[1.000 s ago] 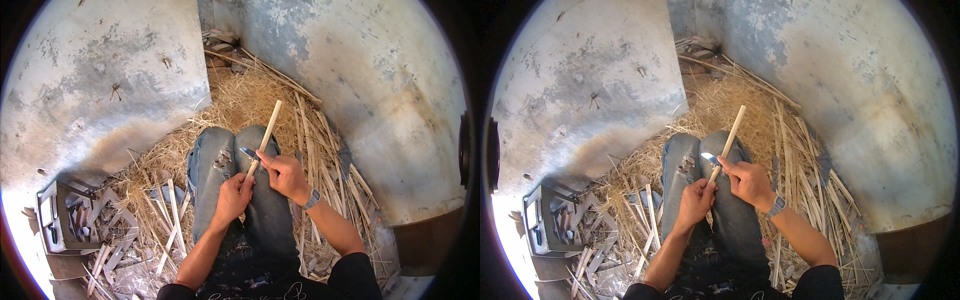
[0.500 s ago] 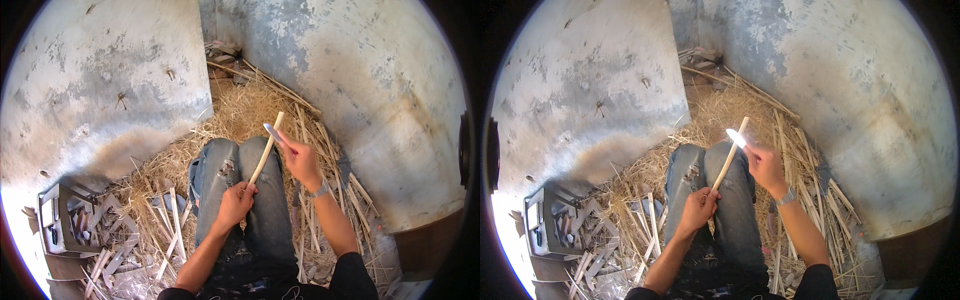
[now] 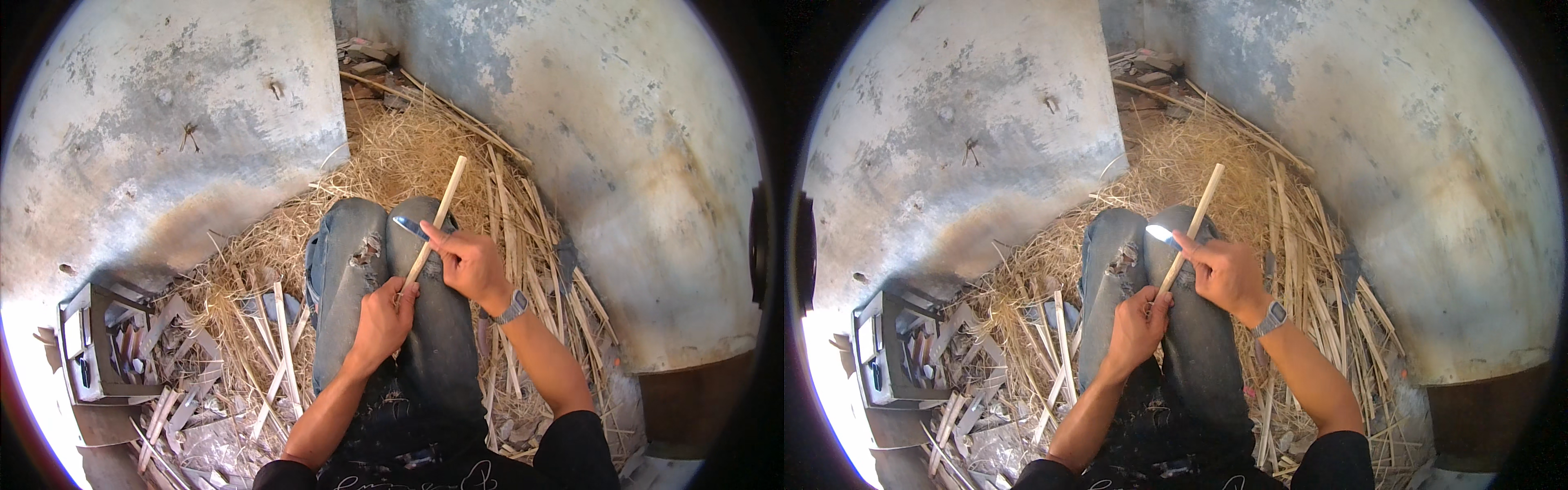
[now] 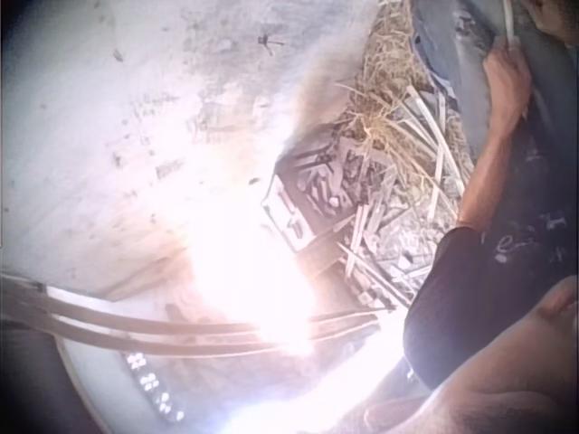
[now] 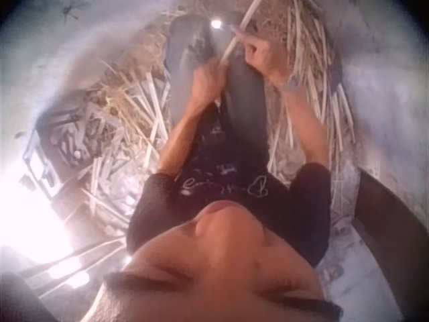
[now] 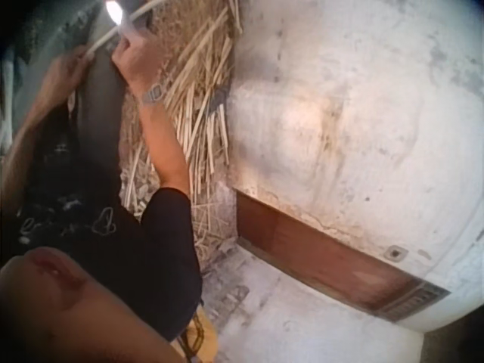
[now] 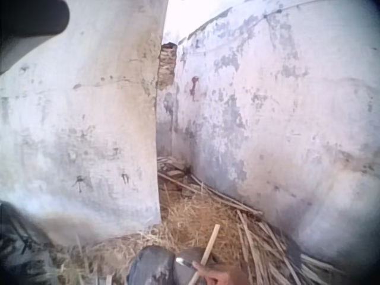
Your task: The person whittles a bamboo stick using a small blade, scraping the surface repeatedly along its length while sitting on the floor.
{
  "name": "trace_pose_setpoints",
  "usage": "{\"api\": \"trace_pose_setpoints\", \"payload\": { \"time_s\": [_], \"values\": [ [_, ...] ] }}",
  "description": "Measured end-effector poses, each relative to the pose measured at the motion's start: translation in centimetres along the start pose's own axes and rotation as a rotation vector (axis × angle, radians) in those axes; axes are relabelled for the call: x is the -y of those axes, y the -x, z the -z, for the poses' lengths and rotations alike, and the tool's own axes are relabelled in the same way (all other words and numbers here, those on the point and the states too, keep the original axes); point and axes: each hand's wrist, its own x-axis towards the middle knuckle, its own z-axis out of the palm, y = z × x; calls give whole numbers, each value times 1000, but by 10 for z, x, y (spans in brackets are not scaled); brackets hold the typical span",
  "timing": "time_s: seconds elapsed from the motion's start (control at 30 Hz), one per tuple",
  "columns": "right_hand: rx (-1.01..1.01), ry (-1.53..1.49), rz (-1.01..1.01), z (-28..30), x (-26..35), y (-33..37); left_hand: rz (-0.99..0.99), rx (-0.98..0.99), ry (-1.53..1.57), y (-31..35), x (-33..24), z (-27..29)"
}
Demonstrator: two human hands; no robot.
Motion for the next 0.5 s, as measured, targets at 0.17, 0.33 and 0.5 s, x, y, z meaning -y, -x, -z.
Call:
{"api": "trace_pose_setpoints", "payload": {
  "time_s": [0.17,0.33,0.5],
  "values": [
    [8,-162,-59,9,12,34,57,76,89,-4,1,2],
    [-38,-359,-136,20,0,40,88,152,179,-7,-2,4],
    [-158,-99,-85,27,-26,-17,108,137,123,-6,-6,3]
  ]
}}
